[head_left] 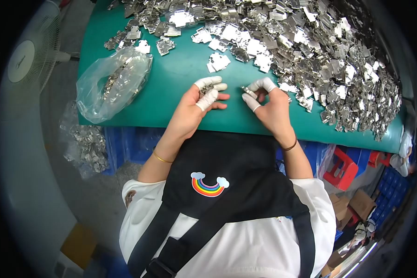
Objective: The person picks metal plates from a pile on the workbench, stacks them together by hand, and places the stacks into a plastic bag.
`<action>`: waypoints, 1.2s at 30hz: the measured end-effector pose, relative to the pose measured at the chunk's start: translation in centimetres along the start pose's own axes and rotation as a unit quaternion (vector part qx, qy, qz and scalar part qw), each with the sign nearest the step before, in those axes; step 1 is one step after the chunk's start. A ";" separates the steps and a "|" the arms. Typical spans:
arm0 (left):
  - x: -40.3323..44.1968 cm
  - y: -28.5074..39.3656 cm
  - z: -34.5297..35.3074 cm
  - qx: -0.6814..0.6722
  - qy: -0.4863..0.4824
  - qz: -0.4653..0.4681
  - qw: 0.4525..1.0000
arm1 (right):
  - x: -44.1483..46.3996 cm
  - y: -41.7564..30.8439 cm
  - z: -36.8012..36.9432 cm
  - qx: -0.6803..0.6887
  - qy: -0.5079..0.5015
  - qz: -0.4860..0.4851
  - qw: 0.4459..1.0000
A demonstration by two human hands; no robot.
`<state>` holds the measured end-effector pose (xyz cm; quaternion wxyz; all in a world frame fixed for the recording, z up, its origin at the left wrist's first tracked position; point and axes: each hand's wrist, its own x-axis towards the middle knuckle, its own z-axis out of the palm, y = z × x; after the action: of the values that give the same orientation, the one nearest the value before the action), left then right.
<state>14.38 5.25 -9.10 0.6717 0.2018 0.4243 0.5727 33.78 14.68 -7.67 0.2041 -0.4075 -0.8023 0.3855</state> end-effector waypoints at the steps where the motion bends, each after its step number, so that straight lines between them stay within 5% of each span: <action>1: 0.1 -0.3 0.4 -0.013 0.009 0.015 1.000 | 0.2 -0.8 0.5 0.011 0.024 0.013 1.000; 2: 0.2 -0.6 0.7 -0.026 0.018 0.029 0.999 | 0.3 -1.8 0.9 0.022 0.049 0.027 0.998; 4: 0.1 -1.0 0.4 -0.068 -0.006 0.039 0.997 | 0.6 -3.6 1.7 0.093 0.007 -0.112 0.989; 7: 0.0 -0.4 -0.9 -0.115 -0.005 0.057 0.992 | 2.2 -3.6 1.4 0.233 -0.094 -0.056 0.966; 12: 0.1 0.5 -3.3 -0.223 -0.016 0.033 0.974 | 6.2 -2.2 2.7 -0.061 0.026 -0.147 0.987; 14: 0.0 0.7 -3.0 -0.224 0.006 0.028 0.974 | 6.2 -2.0 3.0 -0.131 -0.004 -0.185 0.974; 16: 0.1 0.8 -2.8 -0.211 -0.009 0.039 0.977 | 6.0 -2.3 2.6 -0.143 -0.036 -0.167 0.975; 19: 0.1 0.9 -2.3 -0.192 0.008 0.046 0.980 | 5.3 -2.9 2.2 -0.058 0.070 -0.225 0.970; 22: 0.3 0.6 -1.1 -0.215 0.041 0.051 0.974 | 3.1 -5.0 1.8 0.019 0.028 -0.285 0.958; 24: 1.0 -0.1 -1.1 -0.207 0.008 0.070 0.976 | 2.7 -4.8 3.0 -0.057 0.071 -0.340 0.936; 29: 1.0 -0.5 -0.5 -0.225 0.013 0.080 0.971 | 3.2 -3.7 4.1 -0.017 0.190 -0.328 0.925; 33: 0.4 -0.2 -0.2 -0.218 0.009 0.076 0.973 | 3.4 -4.5 3.8 0.004 0.064 -0.319 0.945; 36: 0.0 0.0 -1.2 -0.219 0.034 0.068 0.973 | 4.8 -3.7 3.3 0.048 0.090 -0.251 0.963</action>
<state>13.41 5.06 -9.73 0.6443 0.0586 0.2969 0.7023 27.00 15.73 -6.70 0.3844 -0.2158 -0.8379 0.3218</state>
